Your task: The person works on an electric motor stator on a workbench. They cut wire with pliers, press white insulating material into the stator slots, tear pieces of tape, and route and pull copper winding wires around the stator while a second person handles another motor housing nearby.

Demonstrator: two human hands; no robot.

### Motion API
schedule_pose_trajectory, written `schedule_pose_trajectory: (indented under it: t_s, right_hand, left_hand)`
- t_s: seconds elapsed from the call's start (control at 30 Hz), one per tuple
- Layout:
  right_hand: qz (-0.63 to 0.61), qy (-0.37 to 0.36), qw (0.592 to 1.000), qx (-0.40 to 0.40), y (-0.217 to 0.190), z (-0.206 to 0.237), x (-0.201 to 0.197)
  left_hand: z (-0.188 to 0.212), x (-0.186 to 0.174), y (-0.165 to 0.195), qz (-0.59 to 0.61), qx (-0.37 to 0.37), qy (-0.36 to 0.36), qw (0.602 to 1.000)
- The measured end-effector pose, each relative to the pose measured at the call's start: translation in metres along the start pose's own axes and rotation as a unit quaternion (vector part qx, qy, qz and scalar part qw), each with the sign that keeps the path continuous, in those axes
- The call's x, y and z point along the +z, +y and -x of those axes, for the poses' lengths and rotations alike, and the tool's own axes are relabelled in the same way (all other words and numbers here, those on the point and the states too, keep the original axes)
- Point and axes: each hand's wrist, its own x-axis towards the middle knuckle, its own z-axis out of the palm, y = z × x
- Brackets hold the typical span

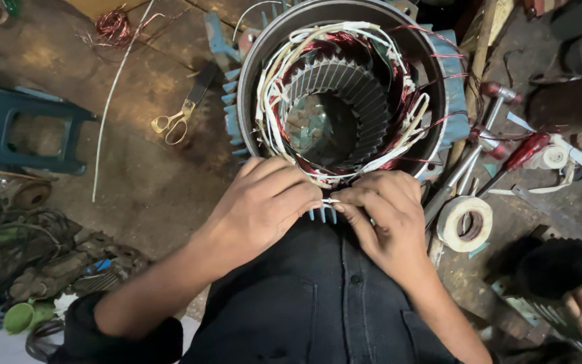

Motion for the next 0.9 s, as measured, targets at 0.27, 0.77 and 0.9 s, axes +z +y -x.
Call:
schedule_pose_trajectory:
  t_s: [0.27,0.77,0.9]
  right_hand:
    - [0.058,-0.043,0.996,-0.045,-0.002,-0.006,-0.001]
    - [-0.026,0.034,0.999,0.034,0.001,0.003,-0.011]
    - [-0.032,0.042,0.998,0.036,0.000,0.005,-0.013]
  left_hand:
    - [0.002,0.000,-0.006,-0.023,0.012,-0.005,1.000]
    - [-0.019,-0.019,-0.017,-0.024,0.004,-0.041,0.999]
    - [-0.023,0.000,0.001,-0.032,-0.023,-0.058,0.998]
